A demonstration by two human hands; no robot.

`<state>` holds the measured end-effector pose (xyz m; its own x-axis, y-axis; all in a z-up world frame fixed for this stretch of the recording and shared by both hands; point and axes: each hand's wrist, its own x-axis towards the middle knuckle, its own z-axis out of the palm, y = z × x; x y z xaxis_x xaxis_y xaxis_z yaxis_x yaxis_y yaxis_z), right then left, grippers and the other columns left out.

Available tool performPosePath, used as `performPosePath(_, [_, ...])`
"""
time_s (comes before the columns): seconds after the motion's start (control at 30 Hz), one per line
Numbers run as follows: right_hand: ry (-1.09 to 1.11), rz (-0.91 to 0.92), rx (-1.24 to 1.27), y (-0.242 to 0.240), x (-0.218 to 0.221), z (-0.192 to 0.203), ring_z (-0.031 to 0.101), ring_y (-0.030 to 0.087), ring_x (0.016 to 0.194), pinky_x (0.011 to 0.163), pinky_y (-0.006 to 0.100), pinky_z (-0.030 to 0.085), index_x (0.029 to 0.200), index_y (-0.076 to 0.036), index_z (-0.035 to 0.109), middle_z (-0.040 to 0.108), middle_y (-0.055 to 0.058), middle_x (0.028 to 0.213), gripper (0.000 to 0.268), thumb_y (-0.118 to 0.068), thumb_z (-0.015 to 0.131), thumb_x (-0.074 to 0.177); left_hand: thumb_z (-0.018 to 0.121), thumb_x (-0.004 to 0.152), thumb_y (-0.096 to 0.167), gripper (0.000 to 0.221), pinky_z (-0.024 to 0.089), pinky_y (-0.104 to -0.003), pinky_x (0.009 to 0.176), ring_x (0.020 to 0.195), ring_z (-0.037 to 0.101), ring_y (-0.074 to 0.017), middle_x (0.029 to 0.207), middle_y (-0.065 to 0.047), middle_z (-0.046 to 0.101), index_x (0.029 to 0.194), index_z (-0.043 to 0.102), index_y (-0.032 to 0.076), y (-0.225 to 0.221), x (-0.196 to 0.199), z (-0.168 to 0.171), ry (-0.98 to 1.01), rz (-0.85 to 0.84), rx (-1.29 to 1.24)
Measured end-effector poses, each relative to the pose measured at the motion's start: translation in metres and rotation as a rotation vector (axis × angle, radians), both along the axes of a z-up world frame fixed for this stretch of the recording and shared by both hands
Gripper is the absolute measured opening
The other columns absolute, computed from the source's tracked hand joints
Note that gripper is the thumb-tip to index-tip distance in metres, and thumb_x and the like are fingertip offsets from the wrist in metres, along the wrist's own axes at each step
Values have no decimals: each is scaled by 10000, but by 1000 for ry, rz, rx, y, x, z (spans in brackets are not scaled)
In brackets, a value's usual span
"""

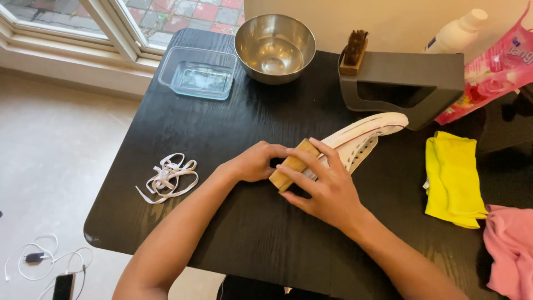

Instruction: Brushing the rubber side of a white sneaker with a cleaning brush and solution

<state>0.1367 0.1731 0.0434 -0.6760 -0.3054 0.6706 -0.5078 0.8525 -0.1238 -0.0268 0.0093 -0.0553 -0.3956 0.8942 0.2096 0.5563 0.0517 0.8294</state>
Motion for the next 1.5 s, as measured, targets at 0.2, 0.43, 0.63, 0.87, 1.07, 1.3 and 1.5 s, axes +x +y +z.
performPosePath(0.2, [55,-230,-45,63,-18,10,542,398,1219,1084,529,416,1276,-160,738,612,116,1371,509,-279,904,809,873,769,221,639,554,-485,973,1156,669,-379,1222,-177,726,1356,645,113,-5,21,56,-41,5,56])
performPosePath(0.43, [11,1,-22,13,-4,-5,601,341,1251,1135,523,416,1179,-233,752,650,64,1357,539,-300,916,670,876,785,277,525,558,-415,970,1144,686,-266,1200,-24,748,1280,710,220,-1,5,8,-25,27,-20])
performPosePath(0.63, [54,-259,16,84,-18,10,585,387,1218,1076,505,432,1283,-152,730,630,134,1351,522,-302,894,810,883,759,242,681,539,-484,993,1178,658,-368,1246,-159,720,1380,628,130,-4,21,54,-55,24,17])
performPosePath(0.87, [17,-21,-27,5,-2,-6,590,354,1269,1133,494,414,1207,-215,734,633,85,1370,511,-356,886,739,896,751,227,568,552,-409,980,1143,687,-255,1190,-13,753,1287,706,217,0,-4,-20,-5,42,-13])
performPosePath(1.07, [40,-155,-54,81,-21,9,577,379,1251,1104,519,406,1256,-147,726,624,136,1362,512,-296,897,797,893,758,233,640,546,-451,990,1166,672,-326,1240,-111,729,1347,659,143,-3,18,44,-39,27,25])
performPosePath(1.3, [20,-135,-92,40,-15,1,560,389,1263,1108,530,409,1286,-199,709,608,99,1372,544,-349,887,795,914,738,242,652,551,-442,983,1139,687,-320,1210,-103,740,1330,670,119,-1,14,35,-35,30,15])
performPosePath(1.5, [-28,49,-59,25,-9,-3,541,425,1291,1148,550,408,1242,-204,718,614,91,1377,577,-319,905,708,876,751,145,512,550,-442,979,1133,693,-312,1191,-78,752,1241,725,139,-2,12,26,-28,22,-3])
